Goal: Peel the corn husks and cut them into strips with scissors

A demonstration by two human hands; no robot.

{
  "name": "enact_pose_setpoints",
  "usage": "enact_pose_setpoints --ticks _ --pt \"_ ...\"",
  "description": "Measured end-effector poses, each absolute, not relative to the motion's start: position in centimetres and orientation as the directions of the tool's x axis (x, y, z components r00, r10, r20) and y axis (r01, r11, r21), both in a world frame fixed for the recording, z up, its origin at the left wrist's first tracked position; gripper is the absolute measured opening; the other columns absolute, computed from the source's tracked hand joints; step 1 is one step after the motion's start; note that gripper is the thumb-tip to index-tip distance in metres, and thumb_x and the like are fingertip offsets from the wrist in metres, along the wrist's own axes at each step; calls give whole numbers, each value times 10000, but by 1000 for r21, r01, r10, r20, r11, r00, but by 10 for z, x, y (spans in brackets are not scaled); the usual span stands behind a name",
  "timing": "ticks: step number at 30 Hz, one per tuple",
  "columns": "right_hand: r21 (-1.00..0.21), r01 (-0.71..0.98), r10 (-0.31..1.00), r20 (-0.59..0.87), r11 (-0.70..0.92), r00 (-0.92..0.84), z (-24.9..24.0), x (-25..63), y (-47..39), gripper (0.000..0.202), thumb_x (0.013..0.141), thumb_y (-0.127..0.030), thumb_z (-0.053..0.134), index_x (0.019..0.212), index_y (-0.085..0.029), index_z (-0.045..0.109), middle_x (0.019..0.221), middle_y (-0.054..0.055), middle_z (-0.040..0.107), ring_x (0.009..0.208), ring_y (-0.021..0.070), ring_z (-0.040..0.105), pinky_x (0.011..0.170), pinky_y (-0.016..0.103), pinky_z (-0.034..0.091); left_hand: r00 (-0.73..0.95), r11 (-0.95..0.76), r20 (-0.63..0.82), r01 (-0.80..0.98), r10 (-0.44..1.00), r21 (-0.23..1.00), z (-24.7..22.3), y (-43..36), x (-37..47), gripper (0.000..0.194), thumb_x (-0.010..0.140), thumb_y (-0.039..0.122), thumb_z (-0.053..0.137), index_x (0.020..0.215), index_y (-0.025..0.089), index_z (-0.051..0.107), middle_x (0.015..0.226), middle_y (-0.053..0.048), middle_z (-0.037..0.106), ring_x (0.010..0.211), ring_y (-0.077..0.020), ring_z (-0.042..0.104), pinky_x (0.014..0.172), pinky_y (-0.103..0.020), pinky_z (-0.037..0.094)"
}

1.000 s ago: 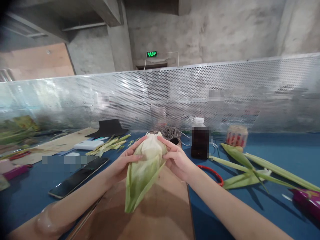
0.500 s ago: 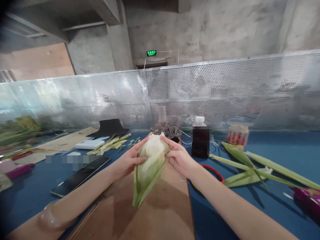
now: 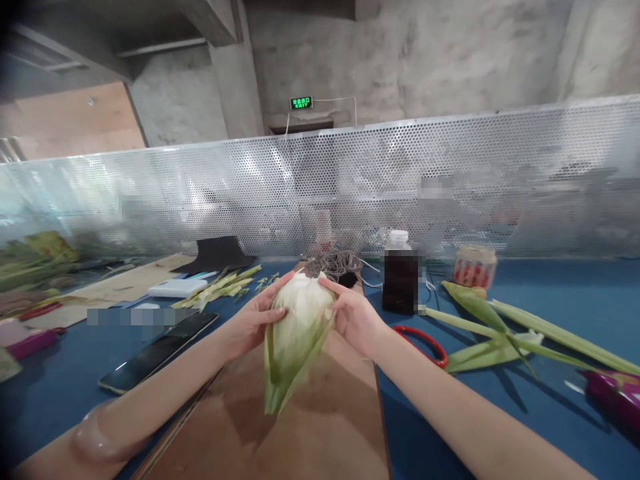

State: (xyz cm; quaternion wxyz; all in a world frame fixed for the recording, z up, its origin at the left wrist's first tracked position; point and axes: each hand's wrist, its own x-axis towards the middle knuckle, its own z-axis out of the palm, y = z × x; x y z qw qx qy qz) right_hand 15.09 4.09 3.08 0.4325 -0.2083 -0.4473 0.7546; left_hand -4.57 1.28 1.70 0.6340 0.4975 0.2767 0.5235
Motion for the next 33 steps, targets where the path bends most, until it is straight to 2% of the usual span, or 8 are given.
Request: enact_pose_setpoints --ticks 5,9,12,15,22,26,29,33 --pt "-881 -441 864 84 -168 -496 30 150 42 600 597 -41 571 1172 -198 504 1075 38 616 783 118 596 702 226 443 283 -53 156 -338 946 940 20 9 -43 796 666 122 668 1318 335 263 1226 -42 525 1063 -187 518 855 -271 412" --pt "-842 -537 883 206 -60 -421 27 149 47 799 553 17 601 1237 -339 393 1262 -45 480 928 110 558 726 206 443 258 -73 153 -295 954 953 19 10 -41 929 677 136 662 1353 358 63 1141 -58 573 1044 -201 531 851 -337 425" --pt "-829 -560 877 272 4 -397 26 151 50 885 539 31 585 1279 -372 313 1300 -31 438 1003 152 533 718 240 457 241 -79 117 -161 964 984 15 12 -41 776 662 164 663 1319 244 258 1043 -95 600 946 -224 573 785 -364 457" --pt "-831 -555 880 284 27 -381 25 153 52 901 549 15 567 1307 -363 262 1306 -7 428 994 172 542 664 250 468 242 -69 59 36 968 997 11 15 -41 429 667 205 636 1071 124 515 935 -100 615 779 -184 605 693 -320 472" --pt "-812 -582 945 223 45 -238 28 150 52 965 526 36 542 1351 -289 161 1290 11 447 907 146 576 614 224 474 253 -40 -31 274 967 961 1 16 -39 206 654 230 569 825 116 557 688 -49 632 554 -126 576 437 -204 372" --pt "-817 -575 970 175 47 -168 27 146 53 995 534 40 540 1373 -206 66 1095 33 587 848 143 593 627 218 473 237 -16 -40 231 971 973 2 14 -35 207 598 156 556 801 128 578 710 -39 643 589 -115 573 476 -195 381" --pt "-878 -479 971 125 12 -205 24 145 52 911 553 10 551 1355 -165 156 947 30 633 795 150 597 620 224 469 207 34 -58 120 977 992 6 11 -33 230 587 138 555 816 130 575 788 -49 643 651 -129 590 568 -229 434" --pt "-966 -256 956 94 21 -279 24 145 46 608 603 -86 580 1179 -200 425 876 18 629 733 148 589 603 249 471 148 42 -43 8 988 999 9 9 -34 256 599 121 530 854 127 561 803 -56 626 690 -146 595 639 -277 466"
